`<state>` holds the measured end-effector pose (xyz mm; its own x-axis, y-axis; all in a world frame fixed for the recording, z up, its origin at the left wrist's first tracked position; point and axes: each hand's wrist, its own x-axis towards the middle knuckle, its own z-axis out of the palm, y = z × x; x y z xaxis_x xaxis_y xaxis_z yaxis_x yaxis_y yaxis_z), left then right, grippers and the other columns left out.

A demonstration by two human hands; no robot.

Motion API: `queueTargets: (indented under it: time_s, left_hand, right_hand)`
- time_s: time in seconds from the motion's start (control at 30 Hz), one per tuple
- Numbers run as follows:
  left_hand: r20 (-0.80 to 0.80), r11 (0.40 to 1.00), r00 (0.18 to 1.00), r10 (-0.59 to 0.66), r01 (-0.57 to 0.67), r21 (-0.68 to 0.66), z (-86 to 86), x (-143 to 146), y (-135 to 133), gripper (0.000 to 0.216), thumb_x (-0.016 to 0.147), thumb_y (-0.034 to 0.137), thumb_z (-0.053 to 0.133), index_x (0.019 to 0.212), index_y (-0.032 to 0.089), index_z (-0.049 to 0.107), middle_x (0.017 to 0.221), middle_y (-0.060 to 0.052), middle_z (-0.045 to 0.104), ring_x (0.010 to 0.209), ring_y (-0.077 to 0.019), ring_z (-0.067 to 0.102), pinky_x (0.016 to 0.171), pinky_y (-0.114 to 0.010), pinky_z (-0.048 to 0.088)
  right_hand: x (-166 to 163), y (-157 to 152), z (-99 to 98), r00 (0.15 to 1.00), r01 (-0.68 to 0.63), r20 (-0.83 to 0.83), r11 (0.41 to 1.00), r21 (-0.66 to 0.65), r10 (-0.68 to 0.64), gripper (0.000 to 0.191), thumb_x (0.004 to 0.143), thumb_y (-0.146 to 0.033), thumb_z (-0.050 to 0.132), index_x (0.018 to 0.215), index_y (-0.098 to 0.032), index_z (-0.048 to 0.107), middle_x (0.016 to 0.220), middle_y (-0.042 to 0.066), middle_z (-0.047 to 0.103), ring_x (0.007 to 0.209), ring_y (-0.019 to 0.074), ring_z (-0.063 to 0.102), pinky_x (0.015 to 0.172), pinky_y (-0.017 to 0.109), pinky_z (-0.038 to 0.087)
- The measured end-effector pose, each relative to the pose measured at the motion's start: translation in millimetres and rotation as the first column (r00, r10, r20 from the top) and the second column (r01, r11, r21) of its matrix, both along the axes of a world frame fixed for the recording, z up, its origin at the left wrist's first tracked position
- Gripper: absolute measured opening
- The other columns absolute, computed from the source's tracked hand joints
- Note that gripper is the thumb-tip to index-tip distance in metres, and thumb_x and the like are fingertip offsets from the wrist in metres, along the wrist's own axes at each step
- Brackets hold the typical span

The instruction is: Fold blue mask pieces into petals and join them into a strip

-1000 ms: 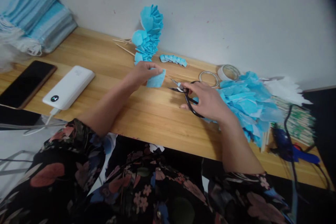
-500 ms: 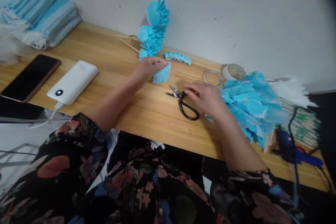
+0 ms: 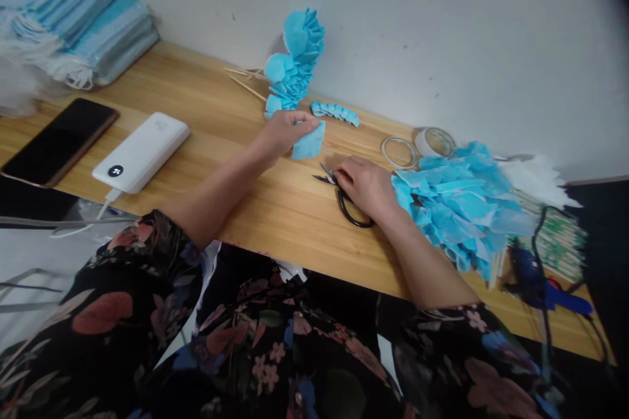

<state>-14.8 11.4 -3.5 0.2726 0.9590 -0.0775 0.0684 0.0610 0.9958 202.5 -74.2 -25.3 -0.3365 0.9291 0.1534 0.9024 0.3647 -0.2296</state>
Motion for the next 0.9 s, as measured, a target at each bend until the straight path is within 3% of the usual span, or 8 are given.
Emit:
queueTargets:
  time_s: [0.2,0.33,0.43,0.63,0.8,0.9]
  left_hand:
    - [-0.006,1.0,1.0,0.009,-0.01,-0.02,-3.3,0.0,0.5,0.017,0.096,0.023,0.068,0.081,0.016,0.071,0.058,0.005,0.05,0.05,-0.0067,0.039,0.05,-0.021,0.028]
    - [0.038,0.998,0.999,0.037,-0.035,-0.049,-4.4,1.1,1.5,0.02,0.098,0.023,0.068,0.08,0.016,0.07,0.062,0.003,0.054,0.051,-0.0075,0.043,0.051,-0.022,0.032]
    - [0.071,0.997,0.996,0.061,-0.057,-0.051,-7.0,0.5,4.1,0.021,0.1,0.021,0.065,0.08,0.016,0.069,0.062,0.004,0.05,0.05,-0.0067,0.04,0.052,-0.021,0.033]
    - [0.091,0.995,0.992,0.083,-0.077,-0.064,-9.3,-1.3,7.1,0.021,0.101,0.024,0.064,0.081,0.017,0.066,0.062,0.004,0.048,0.05,-0.0065,0.04,0.051,-0.02,0.033]
    - [0.103,0.992,0.988,0.112,-0.104,-0.076,-8.0,0.1,6.4,0.022,0.102,0.023,0.065,0.081,0.017,0.066,0.062,0.004,0.048,0.05,-0.0057,0.038,0.052,-0.019,0.032]
    - [0.105,0.991,0.988,0.113,-0.105,-0.079,-7.2,0.6,5.5,0.02,0.102,0.022,0.065,0.083,0.017,0.067,0.063,0.003,0.049,0.052,-0.0062,0.04,0.052,-0.019,0.033]
  right_hand:
    - [1.5,-0.1,-4.7,0.98,0.038,-0.196,0.999,-0.002,-0.037,0.015,0.094,-0.021,0.058,0.088,-0.022,0.072,0.091,0.009,0.078,0.085,0.0247,0.07,0.073,0.034,0.045]
    - [4.4,-2.1,-4.7,0.866,0.121,-0.482,0.991,-0.06,-0.135,0.01,0.086,-0.025,0.061,0.083,-0.023,0.071,0.081,0.003,0.077,0.074,0.02,0.067,0.07,0.032,0.049]
    - [4.0,-6.3,-1.4,0.79,0.141,-0.587,0.984,-0.109,-0.178,0.013,0.085,-0.033,0.064,0.082,-0.023,0.071,0.076,0.002,0.075,0.069,0.0182,0.065,0.065,0.031,0.049]
    - [4.2,-9.6,0.1,0.824,0.099,-0.55,0.991,-0.095,-0.135,0.015,0.089,-0.031,0.063,0.087,-0.023,0.076,0.081,0.003,0.078,0.072,0.0191,0.068,0.067,0.032,0.052]
    - [3.8,-2.6,-5.4,0.927,0.054,-0.372,0.999,0.0,-0.05,0.027,0.099,-0.027,0.057,0.11,-0.023,0.081,0.109,0.009,0.084,0.098,0.0261,0.076,0.089,0.041,0.057]
    - [-3.2,-0.9,-6.3,0.956,0.044,-0.289,0.999,-0.019,-0.047,0.024,0.103,-0.031,0.059,0.109,-0.024,0.081,0.11,0.01,0.083,0.104,0.0284,0.076,0.091,0.042,0.056]
